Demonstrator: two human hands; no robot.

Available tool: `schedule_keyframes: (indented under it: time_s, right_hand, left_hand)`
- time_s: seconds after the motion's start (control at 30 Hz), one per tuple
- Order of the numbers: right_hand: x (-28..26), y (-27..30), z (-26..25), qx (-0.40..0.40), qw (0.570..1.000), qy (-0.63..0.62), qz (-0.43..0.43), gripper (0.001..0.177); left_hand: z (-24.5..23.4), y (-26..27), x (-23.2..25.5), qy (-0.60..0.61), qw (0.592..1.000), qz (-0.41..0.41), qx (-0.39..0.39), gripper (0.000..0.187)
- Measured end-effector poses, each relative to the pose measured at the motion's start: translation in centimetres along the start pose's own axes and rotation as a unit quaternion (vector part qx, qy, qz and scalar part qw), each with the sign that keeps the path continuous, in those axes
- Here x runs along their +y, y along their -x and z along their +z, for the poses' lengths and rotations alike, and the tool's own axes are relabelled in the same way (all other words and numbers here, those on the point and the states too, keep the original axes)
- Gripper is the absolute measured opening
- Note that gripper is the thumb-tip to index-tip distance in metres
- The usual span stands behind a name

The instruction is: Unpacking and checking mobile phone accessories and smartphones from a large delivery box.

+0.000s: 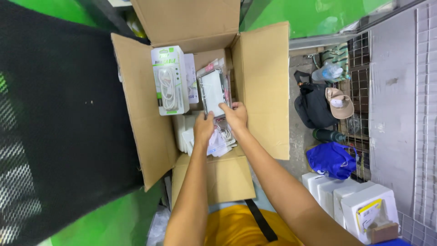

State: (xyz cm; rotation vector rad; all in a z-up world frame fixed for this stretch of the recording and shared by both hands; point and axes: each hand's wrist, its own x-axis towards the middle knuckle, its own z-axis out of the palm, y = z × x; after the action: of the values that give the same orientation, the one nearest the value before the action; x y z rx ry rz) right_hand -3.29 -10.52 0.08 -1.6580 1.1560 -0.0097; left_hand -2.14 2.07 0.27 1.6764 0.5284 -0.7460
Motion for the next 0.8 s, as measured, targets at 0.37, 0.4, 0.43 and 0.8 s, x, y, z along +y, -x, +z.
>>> schedule_keyframes:
  time_s: [0.37, 0.4, 0.43, 0.8]
  right_hand:
    - [1.0, 6.8, -5.0, -0.078, 0.995, -0.04, -0.055, 0.044]
    - [1.5, 6.5, -5.0, -0.089, 0.992, -0.065, -0.068, 0.043]
    - [1.5, 7.3, -5.4, -0.09, 0.991, -0.065, -0.07, 0.043]
    - [3.2, 13.3, -5.6, -0.124, 0.985, -0.003, -0.121, 0.052]
  left_hand:
    - [-2.9, 10.2, -0.3, -0.031, 0.999, 0.028, -0.007, 0.063]
    - [-3.0, 10.5, -0.7, -0.027, 0.999, 0.037, -0.01, 0.064]
    - [-3.1, 9.8, -2.7, -0.026, 0.999, 0.037, -0.009, 0.064]
    - [-9.1, 15.4, -2.1, -0.152, 0.982, 0.11, -0.013, 0.077]
